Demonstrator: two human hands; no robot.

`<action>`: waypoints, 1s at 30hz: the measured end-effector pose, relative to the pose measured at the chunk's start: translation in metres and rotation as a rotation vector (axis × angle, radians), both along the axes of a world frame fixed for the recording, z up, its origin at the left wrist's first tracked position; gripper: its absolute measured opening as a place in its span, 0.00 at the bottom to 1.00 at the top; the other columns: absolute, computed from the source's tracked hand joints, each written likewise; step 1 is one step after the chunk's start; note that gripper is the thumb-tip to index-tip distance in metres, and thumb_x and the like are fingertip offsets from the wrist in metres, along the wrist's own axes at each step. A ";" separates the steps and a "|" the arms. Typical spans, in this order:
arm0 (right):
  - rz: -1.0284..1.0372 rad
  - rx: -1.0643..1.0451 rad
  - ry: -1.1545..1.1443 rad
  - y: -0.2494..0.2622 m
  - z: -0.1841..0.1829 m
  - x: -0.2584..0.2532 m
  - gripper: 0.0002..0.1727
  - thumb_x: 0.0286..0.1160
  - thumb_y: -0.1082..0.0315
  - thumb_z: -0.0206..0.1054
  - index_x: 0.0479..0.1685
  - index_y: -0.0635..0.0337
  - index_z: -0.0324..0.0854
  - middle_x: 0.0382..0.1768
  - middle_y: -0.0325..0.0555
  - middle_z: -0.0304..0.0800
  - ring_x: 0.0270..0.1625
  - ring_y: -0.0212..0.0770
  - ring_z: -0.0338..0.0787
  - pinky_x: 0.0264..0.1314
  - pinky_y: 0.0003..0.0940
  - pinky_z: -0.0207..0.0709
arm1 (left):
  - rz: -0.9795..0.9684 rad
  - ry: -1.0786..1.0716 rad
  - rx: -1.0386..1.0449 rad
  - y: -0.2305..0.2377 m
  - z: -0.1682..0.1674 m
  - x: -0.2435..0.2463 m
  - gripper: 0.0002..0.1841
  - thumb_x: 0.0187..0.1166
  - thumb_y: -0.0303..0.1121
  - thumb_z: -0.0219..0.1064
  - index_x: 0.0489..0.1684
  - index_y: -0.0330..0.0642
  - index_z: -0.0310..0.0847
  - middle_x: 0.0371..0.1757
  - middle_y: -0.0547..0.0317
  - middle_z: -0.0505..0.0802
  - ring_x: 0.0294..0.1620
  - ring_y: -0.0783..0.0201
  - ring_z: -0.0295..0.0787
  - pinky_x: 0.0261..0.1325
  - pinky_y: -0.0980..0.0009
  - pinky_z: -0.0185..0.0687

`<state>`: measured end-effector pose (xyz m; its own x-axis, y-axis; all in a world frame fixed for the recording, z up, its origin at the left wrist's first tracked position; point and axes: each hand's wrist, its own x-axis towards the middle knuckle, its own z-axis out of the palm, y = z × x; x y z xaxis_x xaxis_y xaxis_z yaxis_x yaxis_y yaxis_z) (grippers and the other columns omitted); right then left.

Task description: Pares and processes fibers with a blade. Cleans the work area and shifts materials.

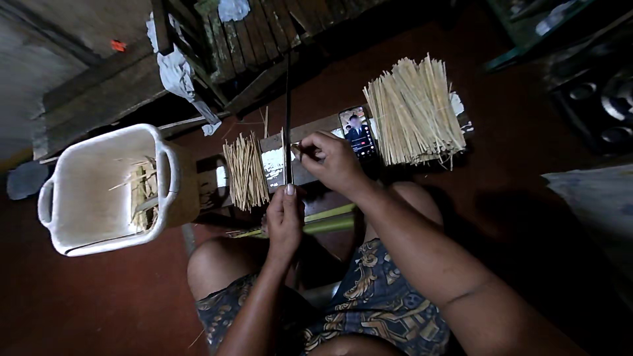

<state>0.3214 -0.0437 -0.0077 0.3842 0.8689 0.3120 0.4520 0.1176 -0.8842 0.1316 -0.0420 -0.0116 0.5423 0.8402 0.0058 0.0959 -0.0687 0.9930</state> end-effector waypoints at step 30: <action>-0.012 0.003 -0.013 0.000 -0.001 0.000 0.06 0.75 0.67 0.73 0.46 0.53 0.90 0.46 0.36 0.92 0.45 0.28 0.92 0.49 0.29 0.92 | 0.012 0.006 -0.017 -0.002 0.000 0.000 0.25 0.96 0.48 0.42 0.48 0.40 0.83 0.19 0.57 0.77 0.14 0.62 0.70 0.17 0.67 0.71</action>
<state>0.3218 -0.0436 -0.0084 0.3905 0.8635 0.3193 0.4645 0.1146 -0.8781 0.1314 -0.0437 -0.0118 0.5322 0.8465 -0.0120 0.1029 -0.0507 0.9934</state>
